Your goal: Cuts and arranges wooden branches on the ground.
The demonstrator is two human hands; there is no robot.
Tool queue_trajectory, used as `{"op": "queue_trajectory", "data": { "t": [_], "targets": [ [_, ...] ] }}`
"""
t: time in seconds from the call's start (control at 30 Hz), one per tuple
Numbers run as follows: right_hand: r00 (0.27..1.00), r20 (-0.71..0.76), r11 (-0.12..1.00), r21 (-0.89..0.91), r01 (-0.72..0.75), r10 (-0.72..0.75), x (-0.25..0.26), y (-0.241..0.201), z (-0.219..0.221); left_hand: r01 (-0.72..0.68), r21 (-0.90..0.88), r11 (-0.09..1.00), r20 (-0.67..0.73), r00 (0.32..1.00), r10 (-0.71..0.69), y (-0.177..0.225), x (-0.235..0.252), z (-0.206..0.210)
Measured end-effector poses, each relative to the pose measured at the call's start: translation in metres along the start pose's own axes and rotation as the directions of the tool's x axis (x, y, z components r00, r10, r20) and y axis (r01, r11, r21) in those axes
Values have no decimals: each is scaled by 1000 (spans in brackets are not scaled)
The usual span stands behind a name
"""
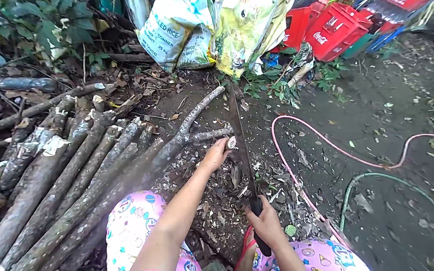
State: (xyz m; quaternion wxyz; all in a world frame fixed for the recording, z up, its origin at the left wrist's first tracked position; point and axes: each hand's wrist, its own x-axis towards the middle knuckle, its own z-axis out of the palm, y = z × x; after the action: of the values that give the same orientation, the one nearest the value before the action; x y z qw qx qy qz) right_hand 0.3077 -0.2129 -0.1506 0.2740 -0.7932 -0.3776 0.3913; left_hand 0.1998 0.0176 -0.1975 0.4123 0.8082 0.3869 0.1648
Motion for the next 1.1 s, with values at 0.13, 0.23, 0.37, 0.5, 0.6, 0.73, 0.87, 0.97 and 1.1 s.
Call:
{"op": "queue_trajectory", "data": {
  "t": [0.13, 0.23, 0.37, 0.5, 0.6, 0.73, 0.87, 0.97, 1.1],
  "targets": [
    [996, 73, 997, -61, -51, 56, 7, 1, 3, 90, -8, 996, 50, 995, -90, -13, -4, 7],
    [1000, -25, 1000, -5, 19, -20, -4, -1, -2, 15, 25, 1000, 38, 999, -16, 14, 0, -8],
    [999, 6, 998, -42, -50, 50, 0, 1, 1, 6, 26, 1000, 77, 997, -8, -4, 5, 5],
    [993, 51, 993, -54, -106, 109, 19, 4, 7, 118, -101, 988, 85, 990, -110, -37, 9, 26],
    [997, 38, 998, -3, -66, 66, 11, 4, 6, 130, -64, 989, 103, 987, -123, -31, 10, 19],
    [980, -156, 992, 2, 125, -123, -12, -5, -3, -69, -6, 998, -12, 998, 69, 16, 13, -11],
    [998, -37, 996, -68, -50, 48, 2, 0, 6, 164, 140, 976, 169, 968, -187, 8, 9, -15],
    [991, 22, 987, -92, -128, 131, 31, 3, 14, 470, 213, 856, 211, 834, -510, -4, -2, -30],
    [999, -25, 998, 57, -31, 33, 28, -1, 5, 415, 76, 907, 9, 909, -417, -5, -15, -84]
  ]
}}
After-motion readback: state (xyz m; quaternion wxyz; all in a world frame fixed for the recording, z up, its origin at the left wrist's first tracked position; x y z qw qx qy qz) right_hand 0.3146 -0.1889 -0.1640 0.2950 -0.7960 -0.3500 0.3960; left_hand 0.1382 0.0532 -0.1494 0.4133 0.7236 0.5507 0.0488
